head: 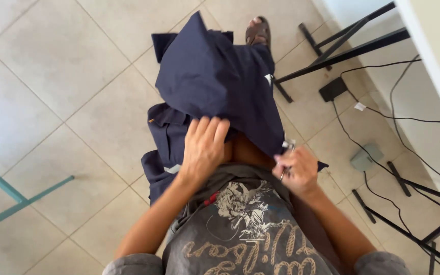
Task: Trimming loose threads from a navy blue uniform jacket using scissors
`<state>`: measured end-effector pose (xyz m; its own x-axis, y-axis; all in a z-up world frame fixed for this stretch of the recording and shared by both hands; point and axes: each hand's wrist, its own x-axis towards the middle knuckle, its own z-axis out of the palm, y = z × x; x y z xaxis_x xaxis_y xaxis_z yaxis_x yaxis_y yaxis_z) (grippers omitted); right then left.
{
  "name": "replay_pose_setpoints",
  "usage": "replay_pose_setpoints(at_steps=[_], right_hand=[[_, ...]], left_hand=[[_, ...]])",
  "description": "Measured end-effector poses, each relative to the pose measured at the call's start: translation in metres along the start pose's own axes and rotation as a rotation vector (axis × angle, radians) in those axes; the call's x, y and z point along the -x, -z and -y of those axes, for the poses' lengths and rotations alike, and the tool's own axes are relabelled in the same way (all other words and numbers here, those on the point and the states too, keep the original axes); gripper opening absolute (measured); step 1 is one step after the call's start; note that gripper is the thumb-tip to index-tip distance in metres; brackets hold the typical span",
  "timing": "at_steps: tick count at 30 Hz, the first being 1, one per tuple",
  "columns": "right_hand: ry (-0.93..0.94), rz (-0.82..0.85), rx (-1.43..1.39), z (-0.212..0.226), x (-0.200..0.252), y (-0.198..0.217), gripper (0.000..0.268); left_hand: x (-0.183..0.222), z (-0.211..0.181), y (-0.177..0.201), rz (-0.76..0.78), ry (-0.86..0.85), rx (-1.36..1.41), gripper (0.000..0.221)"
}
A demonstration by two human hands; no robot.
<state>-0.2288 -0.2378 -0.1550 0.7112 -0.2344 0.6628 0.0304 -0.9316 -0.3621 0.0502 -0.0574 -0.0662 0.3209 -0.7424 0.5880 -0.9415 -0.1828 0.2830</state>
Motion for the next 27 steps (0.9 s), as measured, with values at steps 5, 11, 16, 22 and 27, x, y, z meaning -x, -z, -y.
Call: replay_pose_setpoints(at_steps=[5, 11, 16, 22, 27], right_hand=[[-0.173, 0.014, -0.264, 0.074, -0.054, 0.008, 0.004], [-0.181, 0.070, -0.391, 0.085, -0.065, 0.001, 0.010], [-0.190, 0.131, -0.486, 0.092, -0.059, -0.018, 0.013], [-0.216, 0.161, -0.407, 0.103, -0.079, -0.031, 0.015], [-0.239, 0.307, -0.392, 0.092, -0.075, -0.025, 0.022]], left_hand=[[0.038, -0.075, 0.052, 0.249, 0.405, 0.512, 0.024], [0.023, -0.099, -0.004, -0.137, 1.518, 1.586, 0.045], [-0.008, -0.079, -0.008, -0.519, 1.732, 1.845, 0.032], [0.001, -0.062, -0.010, -0.436, 1.755, 1.979, 0.028], [-0.014, -0.053, 0.008, -0.388, 1.717, 2.010, 0.029]])
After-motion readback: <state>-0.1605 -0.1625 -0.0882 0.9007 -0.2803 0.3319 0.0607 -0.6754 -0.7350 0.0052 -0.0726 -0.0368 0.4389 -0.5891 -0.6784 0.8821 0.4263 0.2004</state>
